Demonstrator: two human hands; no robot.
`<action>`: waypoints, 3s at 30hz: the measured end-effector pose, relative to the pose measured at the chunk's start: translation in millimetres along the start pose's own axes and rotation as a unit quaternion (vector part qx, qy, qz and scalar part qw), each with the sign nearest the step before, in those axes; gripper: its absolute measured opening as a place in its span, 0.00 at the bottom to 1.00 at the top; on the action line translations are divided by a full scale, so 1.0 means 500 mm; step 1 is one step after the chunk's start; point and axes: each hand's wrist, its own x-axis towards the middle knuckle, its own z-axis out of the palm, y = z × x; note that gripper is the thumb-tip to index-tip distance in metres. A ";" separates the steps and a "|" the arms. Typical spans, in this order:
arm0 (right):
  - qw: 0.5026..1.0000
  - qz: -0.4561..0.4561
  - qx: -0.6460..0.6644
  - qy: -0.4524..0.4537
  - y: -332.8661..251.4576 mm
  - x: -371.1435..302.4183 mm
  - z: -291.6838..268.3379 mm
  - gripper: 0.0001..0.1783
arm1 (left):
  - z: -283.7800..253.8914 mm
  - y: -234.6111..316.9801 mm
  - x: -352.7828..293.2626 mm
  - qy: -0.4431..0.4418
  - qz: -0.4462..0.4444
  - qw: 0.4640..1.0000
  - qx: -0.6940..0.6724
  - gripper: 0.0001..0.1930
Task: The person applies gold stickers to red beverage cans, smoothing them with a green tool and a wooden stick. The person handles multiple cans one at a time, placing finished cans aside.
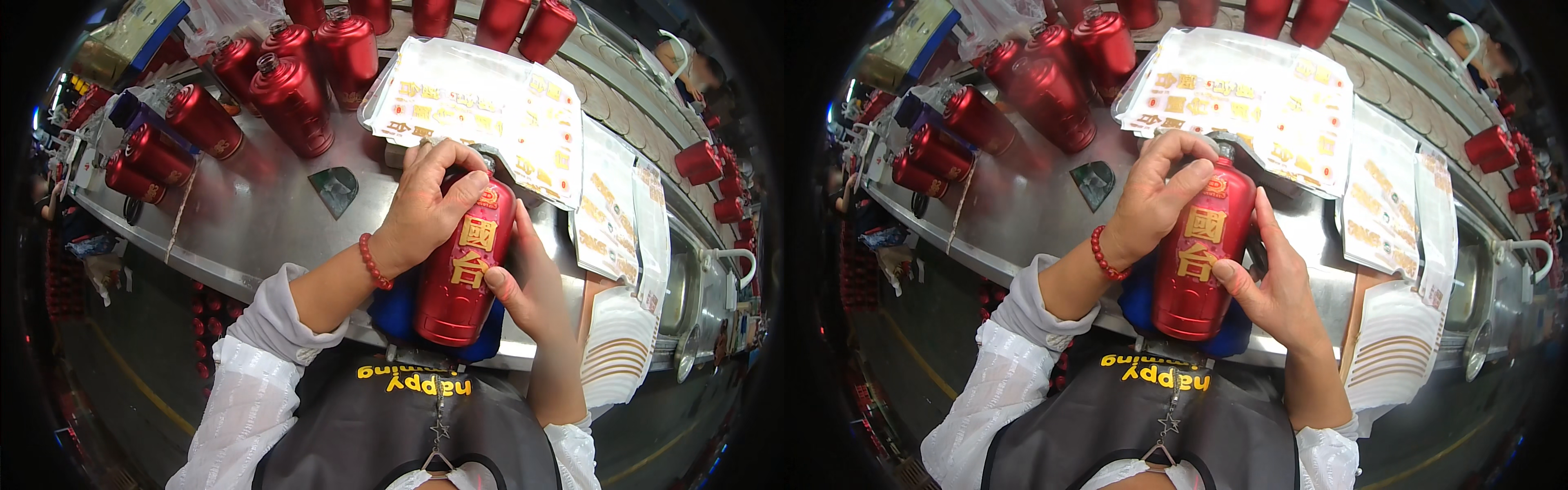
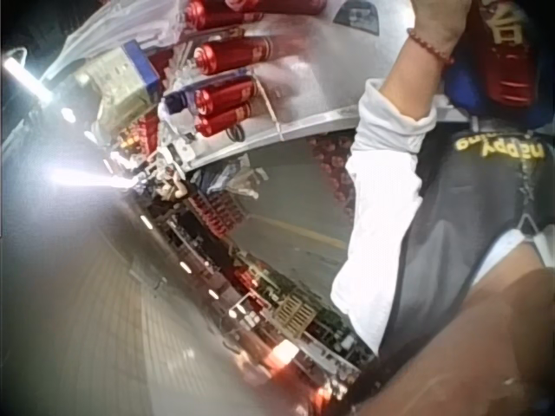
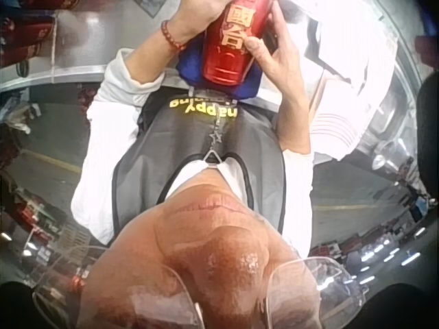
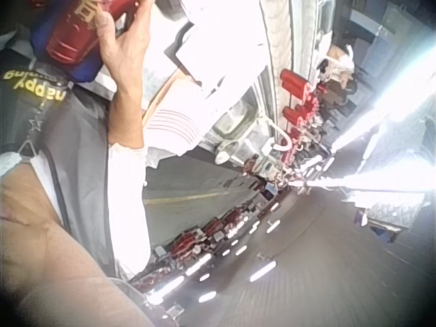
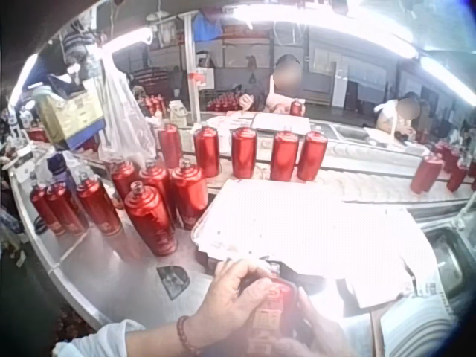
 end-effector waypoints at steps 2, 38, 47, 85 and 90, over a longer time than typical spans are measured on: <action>1.000 0.003 -0.006 -0.002 -0.003 -0.001 -0.002 0.54 | -0.013 0.017 -0.006 0.026 0.115 0.992 0.044 0.10; 0.788 -0.394 -0.470 0.060 -0.128 0.148 -0.028 0.11 | -0.067 -0.005 -0.106 0.015 0.171 0.978 0.117 0.19; 0.981 -0.037 -0.016 0.189 -0.066 0.020 0.045 0.10 | -0.039 0.013 -0.121 -0.011 0.221 0.955 0.196 0.27; 0.974 0.046 0.138 0.176 0.005 -0.028 0.033 0.12 | -0.069 -0.016 -0.011 -0.128 0.309 0.916 0.220 0.28; 0.968 0.030 0.180 0.172 0.003 -0.029 0.030 0.12 | -0.075 0.013 -0.042 -0.145 0.345 0.876 0.304 0.30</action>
